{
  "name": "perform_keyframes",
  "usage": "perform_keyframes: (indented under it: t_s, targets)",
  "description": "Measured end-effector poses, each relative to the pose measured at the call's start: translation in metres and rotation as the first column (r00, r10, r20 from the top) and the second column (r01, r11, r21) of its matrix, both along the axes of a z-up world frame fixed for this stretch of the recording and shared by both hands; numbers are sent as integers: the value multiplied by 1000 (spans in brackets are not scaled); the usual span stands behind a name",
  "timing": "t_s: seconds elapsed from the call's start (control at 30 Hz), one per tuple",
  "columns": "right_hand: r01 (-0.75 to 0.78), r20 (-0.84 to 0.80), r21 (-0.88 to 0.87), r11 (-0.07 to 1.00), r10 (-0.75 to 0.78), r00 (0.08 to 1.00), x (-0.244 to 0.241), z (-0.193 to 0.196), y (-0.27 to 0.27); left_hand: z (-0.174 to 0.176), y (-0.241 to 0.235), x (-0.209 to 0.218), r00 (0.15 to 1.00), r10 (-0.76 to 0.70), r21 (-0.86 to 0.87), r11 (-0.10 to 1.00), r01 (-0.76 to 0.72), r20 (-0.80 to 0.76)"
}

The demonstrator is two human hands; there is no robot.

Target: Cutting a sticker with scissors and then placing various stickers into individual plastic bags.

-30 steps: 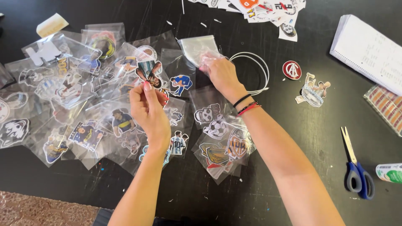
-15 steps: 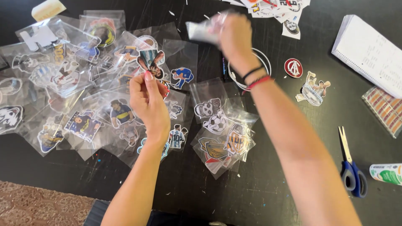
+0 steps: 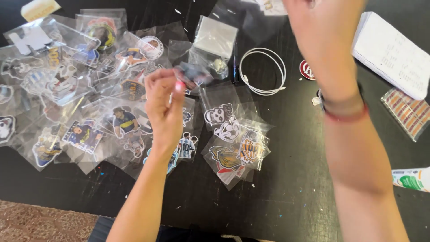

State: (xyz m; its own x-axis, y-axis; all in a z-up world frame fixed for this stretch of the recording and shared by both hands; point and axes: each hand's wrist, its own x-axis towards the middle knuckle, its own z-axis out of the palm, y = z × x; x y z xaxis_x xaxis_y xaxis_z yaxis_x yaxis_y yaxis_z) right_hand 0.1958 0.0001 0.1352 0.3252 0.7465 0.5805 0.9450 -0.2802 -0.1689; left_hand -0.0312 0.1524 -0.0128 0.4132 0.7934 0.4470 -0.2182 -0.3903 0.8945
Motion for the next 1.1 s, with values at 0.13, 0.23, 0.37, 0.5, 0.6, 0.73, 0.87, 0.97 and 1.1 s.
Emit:
perform_keyframes:
  t_s: [0.13,0.23,0.37,0.5,0.6,0.73,0.87,0.97,1.1]
  targets:
    - [-51,49,-133,990,58,997,-68,-10,-68,24,-35,-7,893,-450,319,848,423,13]
    - [-192,-109,-175,966,175,978,-108,-26,-118,34,-73,-8,708,-700,369,637,677,-93]
    - [94,-392,25,995,-76,917,-135,-24,-187,8,-138,-22,409,-869,186,369,910,-278]
    - [400,-534,77,913,-301,790,-109,-57,-220,-7,-170,-31,251,-954,-229,284,931,-164]
    - [471,-776,105,876,-224,590,-74,-100,-234,-33,-181,-23,392,-868,-439,493,751,-303]
    - [587,-761,322,743,-167,628,-37,-144,-231,-88,-207,-19,380,-444,-25,676,736,-812]
    - [574,-729,468,672,-74,680,-31,-153,-240,-64,-214,-4,677,-32,488,669,561,-735]
    - [554,-776,575,602,187,603,-38,-158,-245,-34,-194,20,764,-281,288,807,515,-580]
    - [462,-808,463,757,145,572,-59,-147,-242,-2,-183,49,799,-493,369,712,598,-344]
